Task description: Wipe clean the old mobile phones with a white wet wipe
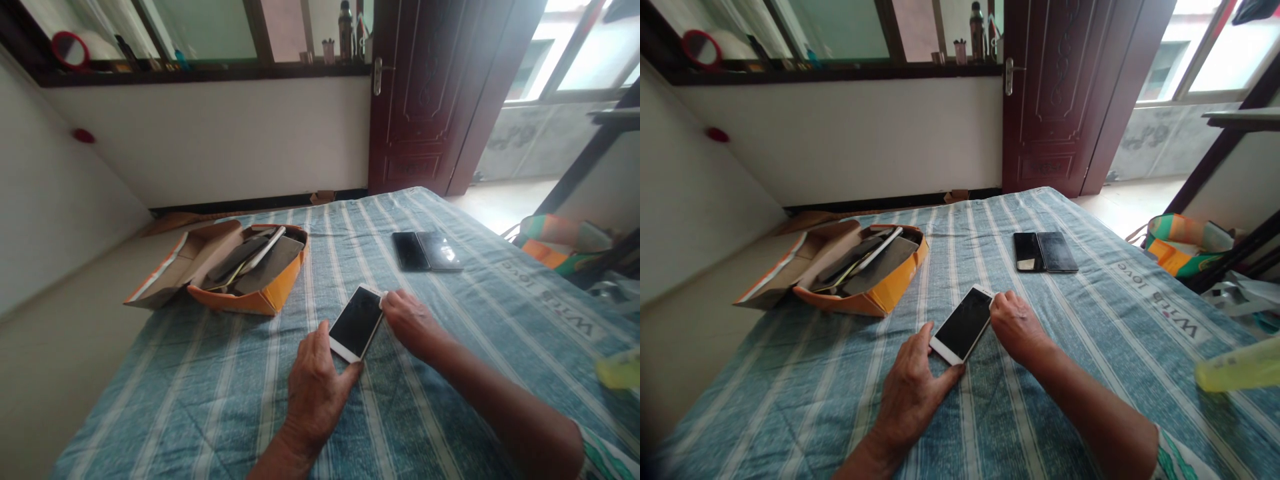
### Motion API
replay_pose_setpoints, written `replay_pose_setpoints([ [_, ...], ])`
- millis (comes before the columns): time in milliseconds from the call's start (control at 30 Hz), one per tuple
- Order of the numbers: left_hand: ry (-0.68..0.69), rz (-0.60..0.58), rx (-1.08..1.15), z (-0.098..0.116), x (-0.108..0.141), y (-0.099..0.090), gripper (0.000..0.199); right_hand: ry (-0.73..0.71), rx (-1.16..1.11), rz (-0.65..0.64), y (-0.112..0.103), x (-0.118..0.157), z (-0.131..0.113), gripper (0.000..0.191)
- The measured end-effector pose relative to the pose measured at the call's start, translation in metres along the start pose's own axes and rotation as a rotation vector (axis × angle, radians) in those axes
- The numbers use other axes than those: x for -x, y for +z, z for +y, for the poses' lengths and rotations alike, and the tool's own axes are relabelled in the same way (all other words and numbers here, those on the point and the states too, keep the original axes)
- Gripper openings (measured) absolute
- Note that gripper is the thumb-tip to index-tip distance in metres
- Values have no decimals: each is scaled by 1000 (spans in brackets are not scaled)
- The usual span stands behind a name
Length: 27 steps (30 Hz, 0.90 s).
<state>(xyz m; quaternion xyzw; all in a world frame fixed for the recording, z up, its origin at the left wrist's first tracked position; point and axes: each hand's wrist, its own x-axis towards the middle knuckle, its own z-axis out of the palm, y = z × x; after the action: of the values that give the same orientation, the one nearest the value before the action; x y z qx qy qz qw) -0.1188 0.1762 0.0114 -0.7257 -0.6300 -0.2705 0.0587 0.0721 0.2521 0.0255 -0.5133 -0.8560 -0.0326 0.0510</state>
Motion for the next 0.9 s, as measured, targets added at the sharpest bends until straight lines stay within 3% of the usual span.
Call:
replay_pose_setpoints([
  [367,16,11,-28,-2,1,3,72,27,63,1,2,-7,-9,22],
  [533,22,19,-35,-1,1,3,71,13,50,70,4,4,-19,23],
  [900,27,30,-40,-3,2,5,68,-174,-5,237,10,24,-51,10],
])
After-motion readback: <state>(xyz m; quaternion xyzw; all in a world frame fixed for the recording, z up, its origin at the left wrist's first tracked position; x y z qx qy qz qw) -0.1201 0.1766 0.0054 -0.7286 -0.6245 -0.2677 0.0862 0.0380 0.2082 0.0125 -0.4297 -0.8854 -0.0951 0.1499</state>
